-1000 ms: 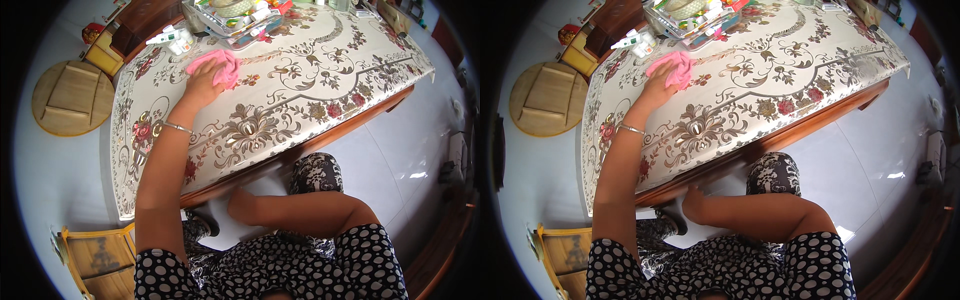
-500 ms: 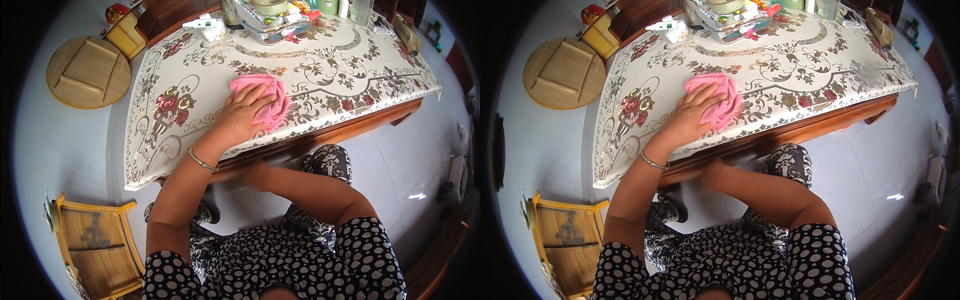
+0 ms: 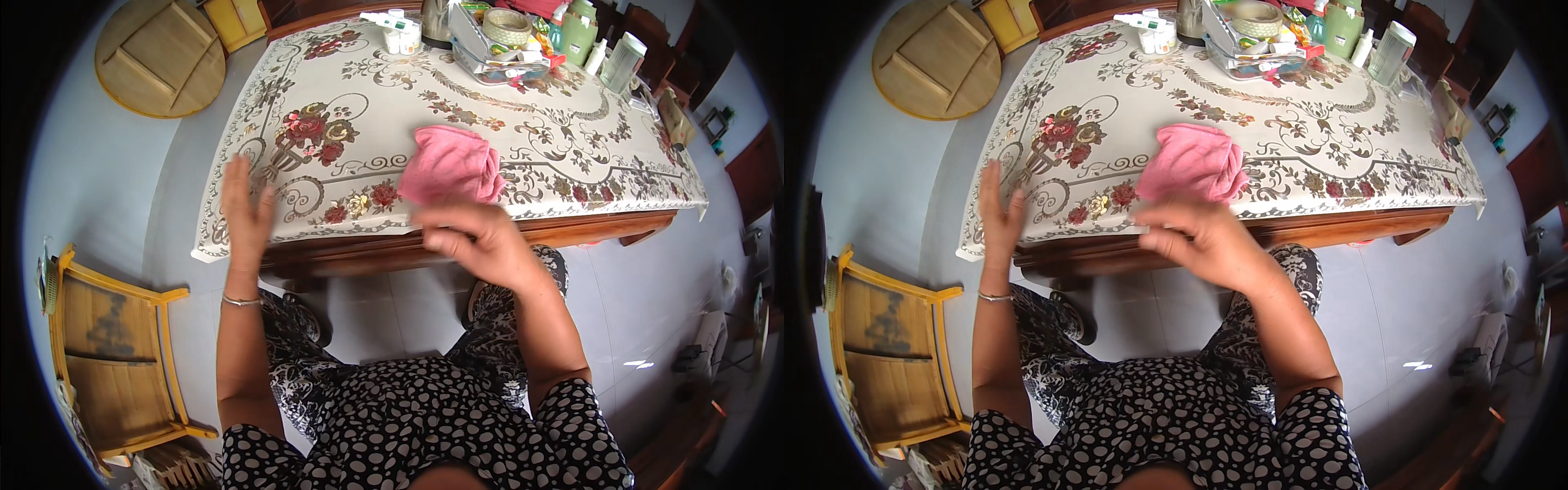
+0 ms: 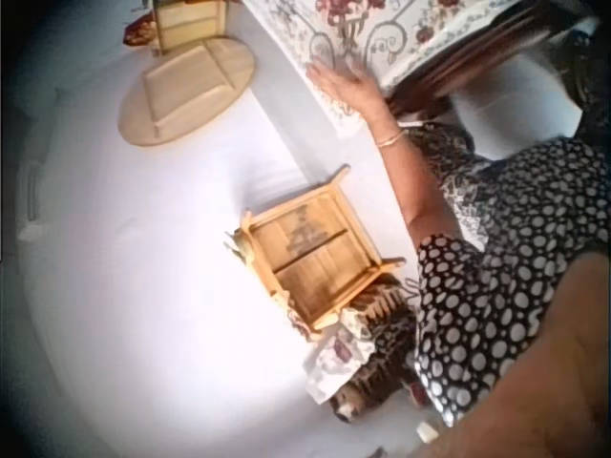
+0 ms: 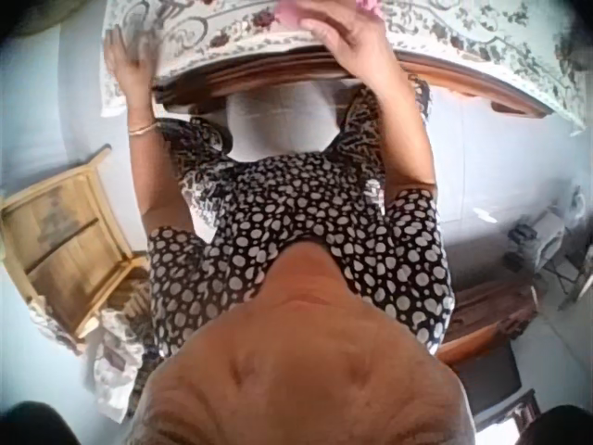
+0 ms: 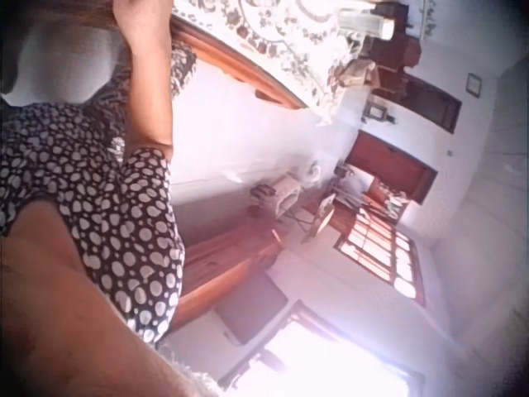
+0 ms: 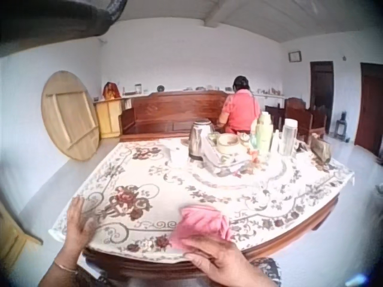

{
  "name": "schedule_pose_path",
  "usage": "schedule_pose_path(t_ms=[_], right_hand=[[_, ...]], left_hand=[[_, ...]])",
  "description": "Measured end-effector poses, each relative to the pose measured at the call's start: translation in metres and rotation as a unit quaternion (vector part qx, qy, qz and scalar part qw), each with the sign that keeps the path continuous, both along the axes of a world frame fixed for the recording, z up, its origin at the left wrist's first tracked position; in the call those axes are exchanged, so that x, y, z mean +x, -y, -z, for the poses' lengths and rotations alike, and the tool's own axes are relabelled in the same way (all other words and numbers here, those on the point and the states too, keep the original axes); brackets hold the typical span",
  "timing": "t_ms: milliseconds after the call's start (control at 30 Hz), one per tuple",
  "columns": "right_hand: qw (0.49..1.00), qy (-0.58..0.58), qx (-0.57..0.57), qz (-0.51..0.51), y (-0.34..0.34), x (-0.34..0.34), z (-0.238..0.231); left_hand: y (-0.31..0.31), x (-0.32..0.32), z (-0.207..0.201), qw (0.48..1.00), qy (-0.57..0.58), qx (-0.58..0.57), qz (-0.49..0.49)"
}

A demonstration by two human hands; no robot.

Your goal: The person wipes a floral-patterned tablecloth on a wooden table using a pink cloth. The person systematically cleans the surface, moving the cloth in circular and sweeping motions across the table.

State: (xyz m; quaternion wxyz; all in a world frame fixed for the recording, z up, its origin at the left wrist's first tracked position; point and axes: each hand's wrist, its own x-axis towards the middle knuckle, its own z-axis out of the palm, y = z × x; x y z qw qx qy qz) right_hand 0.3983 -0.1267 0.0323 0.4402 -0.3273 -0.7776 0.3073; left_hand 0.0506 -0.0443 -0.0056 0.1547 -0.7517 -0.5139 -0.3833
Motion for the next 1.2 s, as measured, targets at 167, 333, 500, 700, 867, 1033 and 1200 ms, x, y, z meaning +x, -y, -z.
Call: schedule_pose_path(t_ms=[167, 333, 500, 700, 867, 1033, 1200], right_hand=[[0.886, 0.308, 0.165, 0.306, -0.039, -0.007, 0.011], [0.869, 0.363, 0.12, 0.313, -0.069, -0.03, 0.038], [0.879, 0.402, 0.092, 0.238, -0.097, -0.09, 0.037], [0.915, 0.376, 0.12, 0.086, -0.09, -0.176, 0.032], [0.948, 0.299, 0.106, 0.027, -0.096, -0.151, 0.035], [0.938, 0.264, 0.188, 0.124, -0.098, -0.077, 0.046], [0.889, 0.363, 0.084, 0.265, -0.099, 0.028, 0.045]], left_hand=[[-0.013, -0.048, 0.016, 0.991, 0.055, 0.005, -0.122], [-0.013, -0.032, 0.014, 0.983, -0.026, -0.043, -0.178], [-0.013, -0.031, 0.015, 0.978, -0.031, -0.066, -0.198], [-0.02, -0.043, 0.026, 0.977, -0.057, -0.079, -0.189], [-0.02, -0.04, 0.024, 0.976, -0.069, -0.098, -0.181], [-0.021, -0.046, 0.025, 0.975, -0.073, -0.095, -0.187], [-0.023, -0.051, 0.029, 0.976, -0.079, -0.092, -0.183]])
